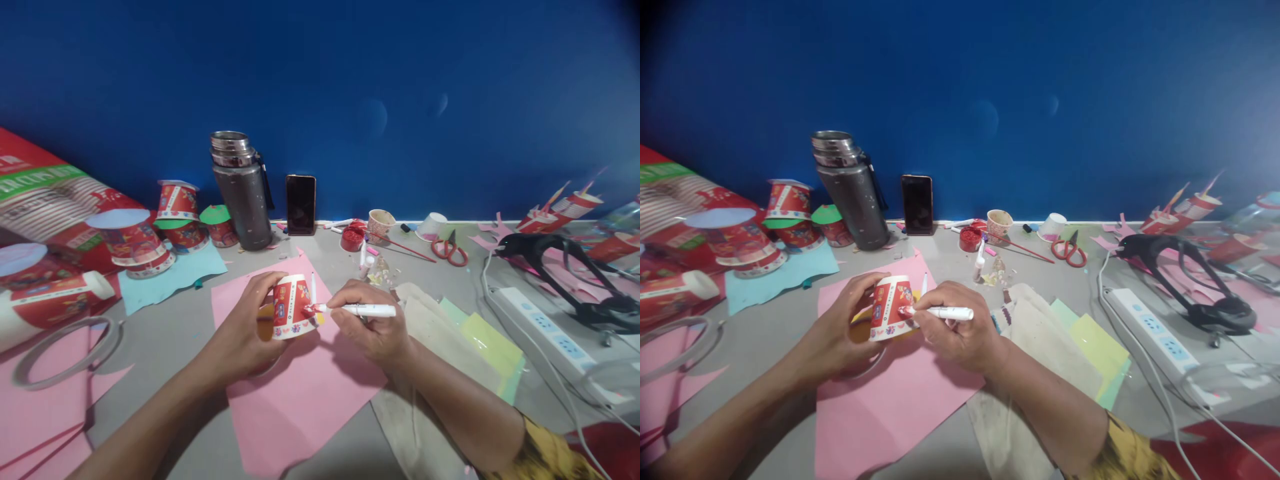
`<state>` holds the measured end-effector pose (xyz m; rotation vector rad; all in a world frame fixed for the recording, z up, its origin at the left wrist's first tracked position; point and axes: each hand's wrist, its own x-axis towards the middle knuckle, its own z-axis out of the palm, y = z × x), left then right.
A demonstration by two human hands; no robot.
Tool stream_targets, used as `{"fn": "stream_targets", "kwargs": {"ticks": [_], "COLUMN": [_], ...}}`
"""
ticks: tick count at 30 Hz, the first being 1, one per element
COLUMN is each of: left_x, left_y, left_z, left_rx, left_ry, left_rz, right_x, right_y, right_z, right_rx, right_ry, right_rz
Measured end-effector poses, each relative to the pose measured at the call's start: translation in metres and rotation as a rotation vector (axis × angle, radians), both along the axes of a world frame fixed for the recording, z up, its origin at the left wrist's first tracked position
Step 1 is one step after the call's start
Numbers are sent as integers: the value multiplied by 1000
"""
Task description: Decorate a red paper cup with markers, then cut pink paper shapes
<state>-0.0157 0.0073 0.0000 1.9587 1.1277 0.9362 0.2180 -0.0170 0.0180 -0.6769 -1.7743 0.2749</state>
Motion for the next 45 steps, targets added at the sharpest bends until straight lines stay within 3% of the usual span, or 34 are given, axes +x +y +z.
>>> {"fn": "stream_targets", "kwargs": {"ticks": [9,14,20,29,38,45], "left_x": [-2,-2,-7,-9,-11,-11], "left_y": [2,2,2,4,6,8], "left_z": [-11,-9,-9,-5,-17,-10], "left_rx": [79,43,-14,-141,-157,-246], "left_ry": [33,12,1,-95,-155,-227], "left_rz": [8,11,-10,14,3,-23], "right_x": [-1,-1,5,6,5,8], "right_y": [2,1,1,0,-1,7], "right_z": [-6,-5,0,-1,0,-2], "right_rx": [17,-9,-145,-255,-243,-294], "right_ry": [-52,-60,22,89,52,137], "right_rz": [44,70,-77,-20,10,-126]}}
